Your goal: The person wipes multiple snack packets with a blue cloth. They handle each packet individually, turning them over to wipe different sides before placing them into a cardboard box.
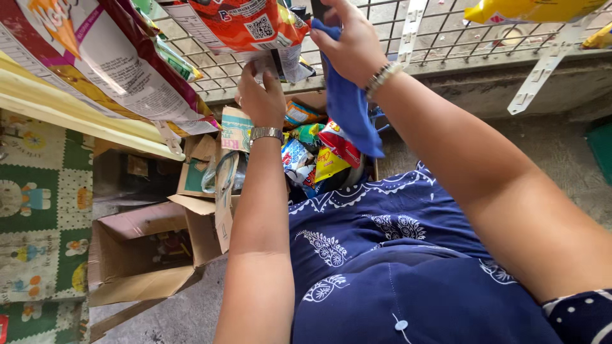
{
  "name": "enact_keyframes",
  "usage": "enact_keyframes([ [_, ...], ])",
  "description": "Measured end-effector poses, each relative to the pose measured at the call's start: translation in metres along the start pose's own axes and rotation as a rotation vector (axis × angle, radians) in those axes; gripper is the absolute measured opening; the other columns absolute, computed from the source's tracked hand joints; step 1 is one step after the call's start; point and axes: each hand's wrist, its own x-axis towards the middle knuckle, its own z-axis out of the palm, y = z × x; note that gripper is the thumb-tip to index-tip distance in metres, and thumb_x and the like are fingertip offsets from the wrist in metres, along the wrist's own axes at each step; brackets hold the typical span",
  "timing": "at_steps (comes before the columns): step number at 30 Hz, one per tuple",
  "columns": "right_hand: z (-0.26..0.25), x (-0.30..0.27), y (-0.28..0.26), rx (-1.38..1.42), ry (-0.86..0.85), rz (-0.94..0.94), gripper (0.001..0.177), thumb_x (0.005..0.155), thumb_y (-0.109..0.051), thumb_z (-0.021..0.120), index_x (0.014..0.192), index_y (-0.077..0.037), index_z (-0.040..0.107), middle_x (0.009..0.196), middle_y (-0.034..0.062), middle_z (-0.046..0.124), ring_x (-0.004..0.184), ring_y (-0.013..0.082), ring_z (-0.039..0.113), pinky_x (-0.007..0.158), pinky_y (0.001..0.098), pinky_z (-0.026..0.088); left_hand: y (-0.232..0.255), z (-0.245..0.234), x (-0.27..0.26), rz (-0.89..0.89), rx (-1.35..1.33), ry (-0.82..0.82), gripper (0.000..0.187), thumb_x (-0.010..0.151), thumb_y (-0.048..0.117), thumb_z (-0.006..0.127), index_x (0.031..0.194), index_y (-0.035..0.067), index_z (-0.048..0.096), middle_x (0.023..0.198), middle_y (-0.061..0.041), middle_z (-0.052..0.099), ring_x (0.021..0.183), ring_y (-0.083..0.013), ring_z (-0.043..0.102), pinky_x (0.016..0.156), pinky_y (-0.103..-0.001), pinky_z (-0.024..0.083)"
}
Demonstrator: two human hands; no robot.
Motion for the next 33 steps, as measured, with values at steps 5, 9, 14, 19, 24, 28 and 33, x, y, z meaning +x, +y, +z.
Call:
enact_keyframes([
  [5, 0.027, 0.012, 0.005, 0.075, 0.053, 0.045, 0.033, 0.093, -0.022, 0.076, 0.121, -0.006, 0.068, 0.11, 0.012, 0.075, 0.104, 0.0261, 0.074, 0.092, 0.0376, 0.057, 0.005, 0.006, -0.001, -0.168, -0.056, -0.099, 0.033, 0.096, 0.026, 0.065, 0.123, 0.009, 0.064, 0.102, -0.01, 0.077, 0.099, -0.0338, 0.066, 0.094, -0.048, 0.046],
  [9, 0.019, 0.008, 0.002, -0.014, 0.063, -0.046, 0.025, 0.091, -0.019, 0.078, 0.111, -0.005, 0.073, 0.097, 0.0128, 0.077, 0.092, 0.0271, 0.075, 0.083, 0.0381, 0.058, -0.001, -0.002, -0.015, -0.005, -0.314, -0.048, 0.022, 0.104, 0.023, 0.063, 0.112, 0.004, 0.07, 0.101, -0.012, 0.075, 0.087, -0.0263, 0.07, 0.079, -0.039, 0.054],
  [14, 0.011, 0.001, -0.004, -0.018, 0.094, -0.097, 0.02, 0.093, -0.02, 0.079, 0.105, -0.004, 0.075, 0.088, 0.0142, 0.075, 0.076, 0.0248, 0.075, 0.07, 0.0349, 0.058, -0.002, -0.023, -0.037, -0.001, -0.398, -0.054, 0.027, 0.103, 0.024, 0.064, 0.112, 0.0, 0.07, 0.095, -0.011, 0.072, 0.075, -0.018, 0.063, 0.068, -0.034, 0.052],
  [19, 0.008, 0.01, -0.009, 0.093, 0.229, -0.064, 0.018, 0.095, -0.023, 0.08, 0.099, -0.005, 0.078, 0.081, 0.0115, 0.077, 0.07, 0.0235, 0.076, 0.063, 0.0323, 0.055, 0.009, -0.053, -0.052, -0.106, -0.484, -0.172, 0.026, 0.103, 0.023, 0.064, 0.111, 0.0, 0.07, 0.09, -0.007, 0.069, 0.073, -0.0116, 0.06, 0.065, -0.029, 0.051],
  [24, 0.016, 0.016, -0.008, 0.009, 0.321, 0.017, 0.027, 0.095, -0.025, 0.08, 0.085, -0.001, 0.073, 0.061, 0.0142, 0.066, 0.053, 0.0282, 0.065, 0.051, 0.038, 0.048, 0.026, -0.078, -0.063, -0.171, -0.546, -0.279, 0.024, 0.105, 0.022, 0.064, 0.109, 0.0, 0.073, 0.086, -0.006, 0.066, 0.072, -0.0095, 0.055, 0.063, -0.029, 0.046],
  [28, 0.031, 0.015, 0.006, -0.057, 0.405, -0.017, 0.034, 0.095, -0.025, 0.078, 0.074, 0.0, 0.068, 0.053, 0.0121, 0.06, 0.047, 0.0291, 0.061, 0.048, 0.0395, 0.047, 0.036, -0.088, -0.065, -0.263, -0.709, -0.315, 0.022, 0.102, 0.021, 0.063, 0.109, 0.003, 0.073, 0.09, -0.001, 0.073, 0.079, -0.006, 0.061, 0.069, -0.024, 0.05],
  [33, 0.029, 0.027, 0.028, -0.108, 0.492, 0.071, 0.043, 0.093, -0.026, 0.079, 0.067, 0.002, 0.059, 0.049, 0.0114, 0.055, 0.043, 0.0288, 0.057, 0.046, 0.0402, 0.045, 0.035, -0.101, -0.068, -0.252, -0.596, -0.328, 0.023, 0.101, 0.022, 0.063, 0.107, 0.001, 0.074, 0.091, 0.0, 0.074, 0.08, -0.0064, 0.063, 0.073, -0.023, 0.05],
])
